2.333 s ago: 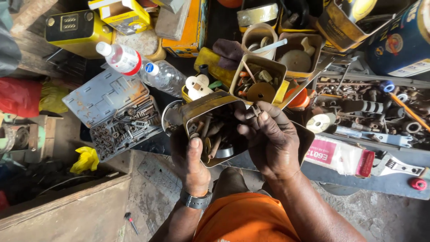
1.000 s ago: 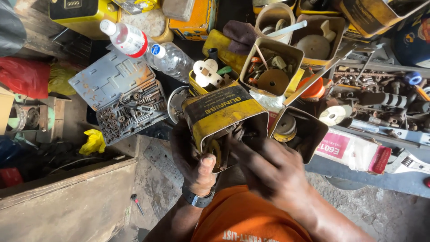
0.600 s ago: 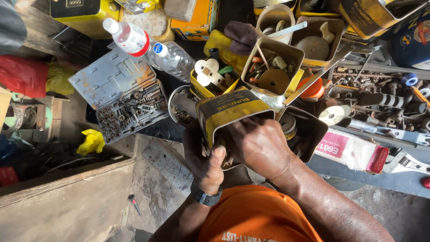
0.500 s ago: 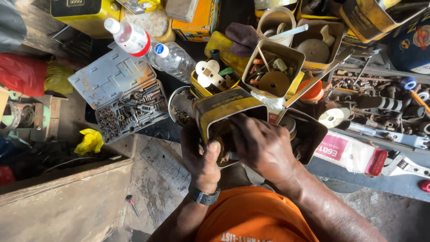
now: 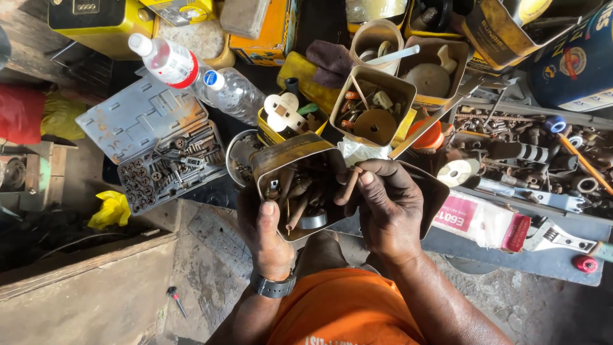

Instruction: Searching for a specific bolt in a container and using a die from a tap and die set to re-thread it.

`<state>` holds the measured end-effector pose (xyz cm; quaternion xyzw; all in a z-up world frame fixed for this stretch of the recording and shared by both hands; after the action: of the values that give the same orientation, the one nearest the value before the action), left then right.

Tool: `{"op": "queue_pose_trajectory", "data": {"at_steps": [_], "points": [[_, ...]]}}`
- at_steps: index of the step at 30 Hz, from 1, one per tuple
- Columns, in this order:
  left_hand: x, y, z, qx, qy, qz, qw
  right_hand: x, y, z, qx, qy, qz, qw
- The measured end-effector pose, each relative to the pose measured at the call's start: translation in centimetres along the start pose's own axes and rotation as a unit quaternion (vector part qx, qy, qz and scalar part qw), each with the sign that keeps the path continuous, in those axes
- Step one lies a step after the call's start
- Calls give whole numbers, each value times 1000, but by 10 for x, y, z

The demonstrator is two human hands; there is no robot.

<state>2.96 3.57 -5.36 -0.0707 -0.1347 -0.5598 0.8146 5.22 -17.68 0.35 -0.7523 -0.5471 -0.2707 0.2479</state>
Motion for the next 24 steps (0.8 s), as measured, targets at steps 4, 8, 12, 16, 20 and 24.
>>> {"op": "queue_pose_trajectory", "data": {"at_steps": [4,8,12,16,20,24], "points": [[4,2,6,16,32,13,999,-5,2,5,29,59,-8,998],[13,5,15,21,38,3,999,-1,4,6,53,101,-20,993],[16,4,18,48,71,0,996,-2,5,6,61,115,-27,991],[15,5,19,62,85,-8,994,-4,4,-7,42,65,-50,996],[29,6,38,114,107,-40,987,-13,-4,-37,-32,-273,-132,952],[47,-1,57,90,55,-49,993,-23,-25,-48,-162,-395,-210,880]]}}
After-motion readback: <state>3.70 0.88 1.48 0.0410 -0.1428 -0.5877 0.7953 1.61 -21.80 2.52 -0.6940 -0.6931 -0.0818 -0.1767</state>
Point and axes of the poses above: each hand's wrist, its own y-axis towards the middle knuckle, its own x-axis out of the palm, z = x × y, the point moved 4 cm from there along y, towards the middle knuckle, and after that the axes turned 4 degrees about -z, right-handed, at the moved point
